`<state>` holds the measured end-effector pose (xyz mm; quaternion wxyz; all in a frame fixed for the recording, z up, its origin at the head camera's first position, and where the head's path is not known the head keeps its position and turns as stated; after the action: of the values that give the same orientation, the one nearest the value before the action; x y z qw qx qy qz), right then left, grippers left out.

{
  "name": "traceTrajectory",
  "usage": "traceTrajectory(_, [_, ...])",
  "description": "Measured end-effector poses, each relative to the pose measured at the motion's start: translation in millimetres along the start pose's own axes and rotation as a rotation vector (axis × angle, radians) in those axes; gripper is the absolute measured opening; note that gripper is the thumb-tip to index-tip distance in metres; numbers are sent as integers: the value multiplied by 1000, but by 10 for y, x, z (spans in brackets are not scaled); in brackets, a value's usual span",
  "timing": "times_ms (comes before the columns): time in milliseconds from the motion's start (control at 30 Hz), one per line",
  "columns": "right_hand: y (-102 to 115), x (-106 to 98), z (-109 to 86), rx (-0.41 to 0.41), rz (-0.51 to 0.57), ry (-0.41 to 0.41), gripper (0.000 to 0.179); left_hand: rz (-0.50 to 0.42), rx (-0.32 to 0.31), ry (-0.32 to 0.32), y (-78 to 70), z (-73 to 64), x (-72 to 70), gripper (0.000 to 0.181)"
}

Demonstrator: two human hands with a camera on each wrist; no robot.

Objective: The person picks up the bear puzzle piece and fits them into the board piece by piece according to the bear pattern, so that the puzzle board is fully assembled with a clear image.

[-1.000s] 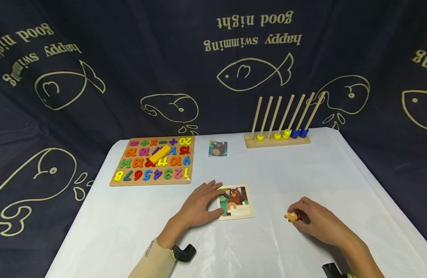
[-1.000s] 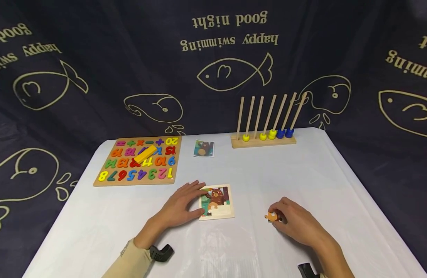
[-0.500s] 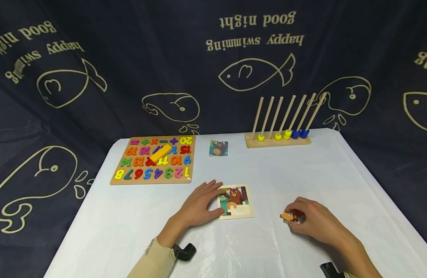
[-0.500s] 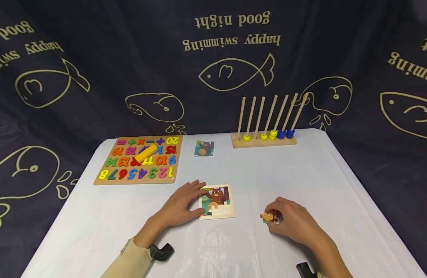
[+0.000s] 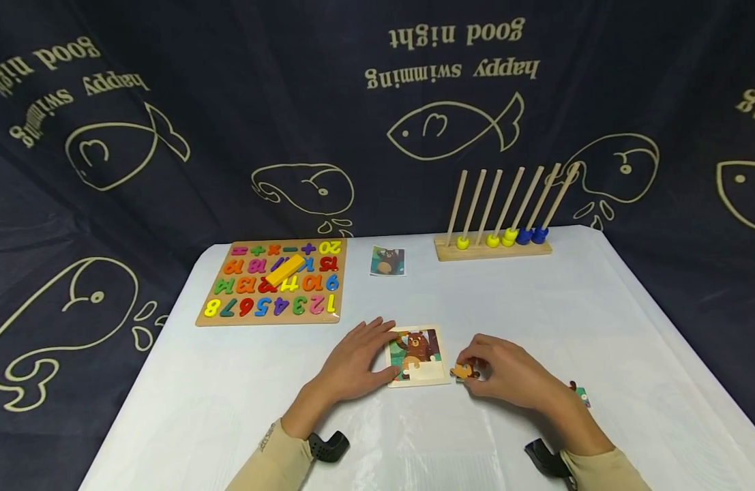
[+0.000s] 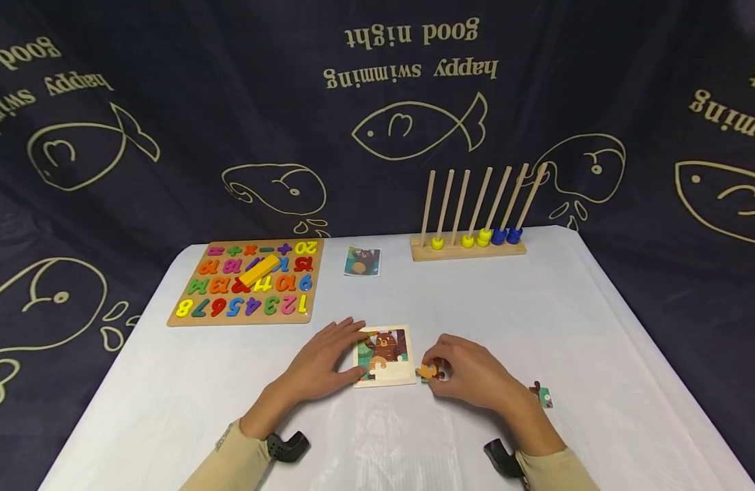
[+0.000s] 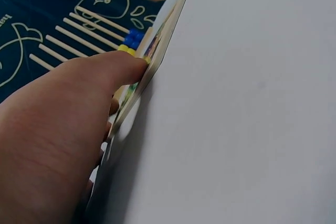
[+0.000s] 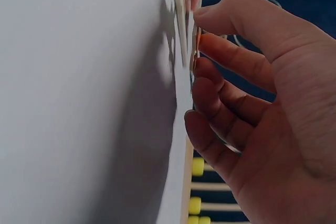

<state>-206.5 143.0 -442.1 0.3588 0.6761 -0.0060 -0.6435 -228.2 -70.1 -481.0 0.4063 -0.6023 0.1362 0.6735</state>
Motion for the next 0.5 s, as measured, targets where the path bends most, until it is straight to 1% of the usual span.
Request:
traceTrajectory(67, [75, 37, 84, -23, 2, 6, 25, 4, 14, -2, -7, -4, -7, 60])
traceTrajectory(167, [166, 110, 201, -33, 2, 32, 25, 6, 27, 4, -15, -12, -12, 56])
traceTrajectory(367, [323, 262, 399, -45, 18, 104, 26, 2, 22, 17, -11, -17, -6, 55])
traceTrajectory(500, [438, 312, 492, -82, 8, 113, 28, 2, 27, 19, -19, -12, -9, 55])
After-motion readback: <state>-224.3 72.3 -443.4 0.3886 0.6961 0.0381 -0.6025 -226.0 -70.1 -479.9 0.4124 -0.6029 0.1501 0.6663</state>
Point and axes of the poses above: each hand's wrist, its own z-axis towards the middle knuckle, its own x-axis out of the palm, y = z × x, the point moved 9 cm from there along z, towards the middle knuckle, and after that the axes turned 7 degrees about x, right-handed, at the moved point
